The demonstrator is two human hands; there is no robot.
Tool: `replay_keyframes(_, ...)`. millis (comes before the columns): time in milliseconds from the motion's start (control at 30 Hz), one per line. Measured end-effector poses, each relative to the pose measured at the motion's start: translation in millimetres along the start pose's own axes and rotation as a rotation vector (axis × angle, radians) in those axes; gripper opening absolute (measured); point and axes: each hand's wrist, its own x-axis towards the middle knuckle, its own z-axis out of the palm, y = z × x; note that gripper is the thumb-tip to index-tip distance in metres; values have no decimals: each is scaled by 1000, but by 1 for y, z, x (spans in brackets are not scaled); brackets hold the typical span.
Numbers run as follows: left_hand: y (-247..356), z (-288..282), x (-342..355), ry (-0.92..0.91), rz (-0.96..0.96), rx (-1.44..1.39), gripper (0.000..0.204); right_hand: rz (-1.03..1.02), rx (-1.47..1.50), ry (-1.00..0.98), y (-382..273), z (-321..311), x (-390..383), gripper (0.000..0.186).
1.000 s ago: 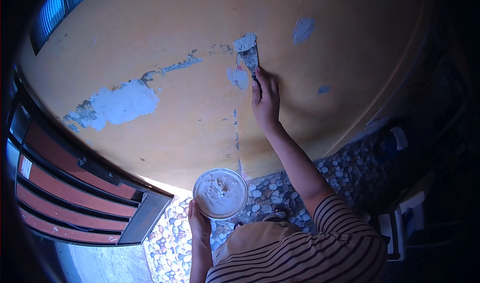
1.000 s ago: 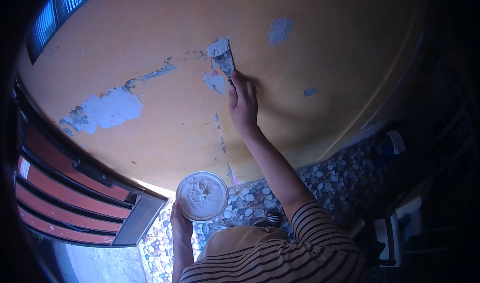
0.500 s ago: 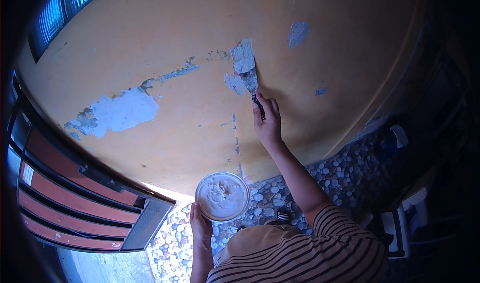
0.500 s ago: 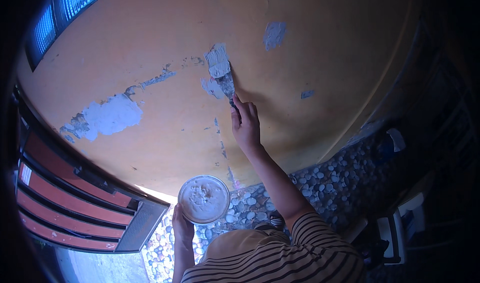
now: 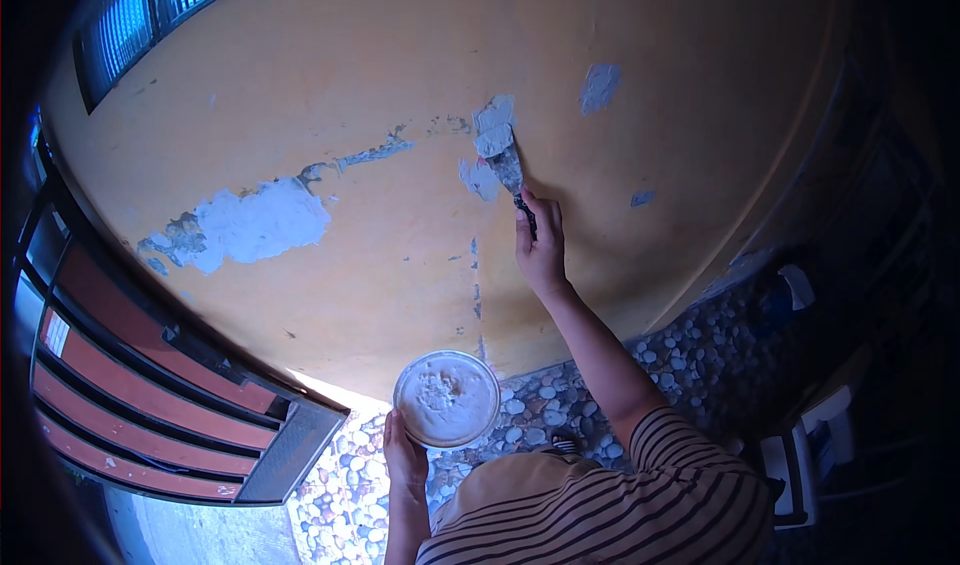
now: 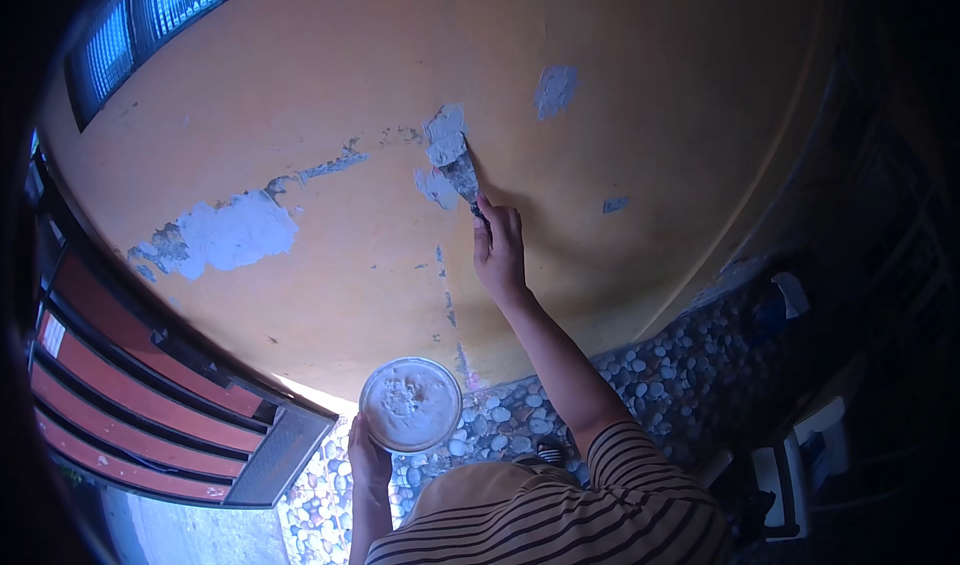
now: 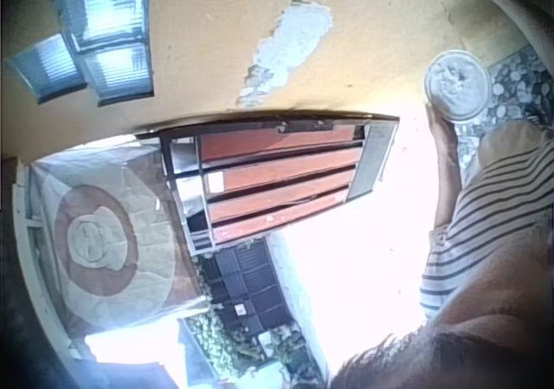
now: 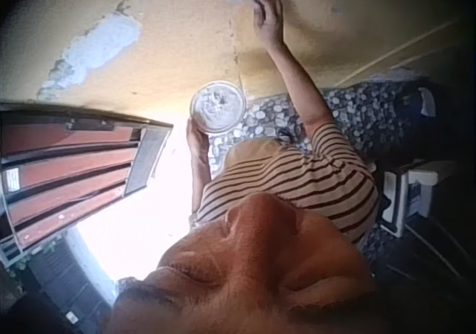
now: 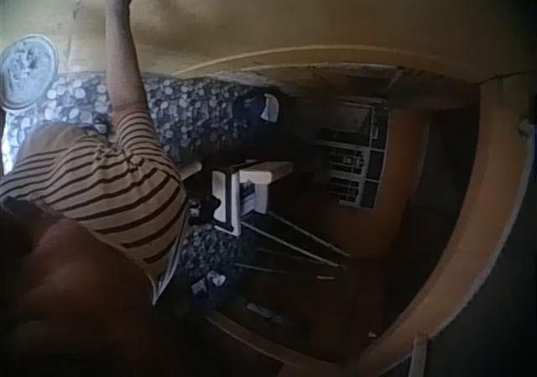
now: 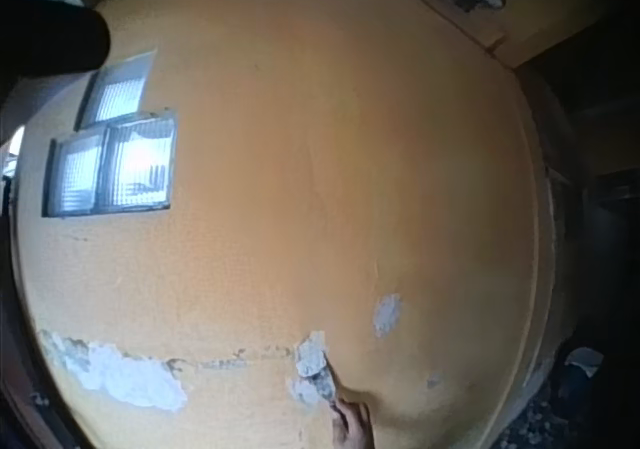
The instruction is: The person adds water to putty on a plate by hand, mixes the mixture with a putty knife, and applies the putty onto patches on a wall using the putty knife.
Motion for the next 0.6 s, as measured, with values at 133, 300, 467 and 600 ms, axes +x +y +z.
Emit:
replay_keyframes(133, 2, -1, -4, 37, 7, -9, 36, 140, 212, -100, 2, -27, -7, 33)
replay_keyframes(300, 5, 5, -10, 62, 27, 29, 39, 169, 390, -368, 10, -86, 81, 28)
replay_keyframes(467, -3, 14, -13, 81, 46, 15, 35, -240, -319, -667, -20, -149, 204, 24)
replay_keyframes(600, -18, 21, -9, 81, 39, -7, 34, -490, -648, -832, -47, -147, 272, 18)
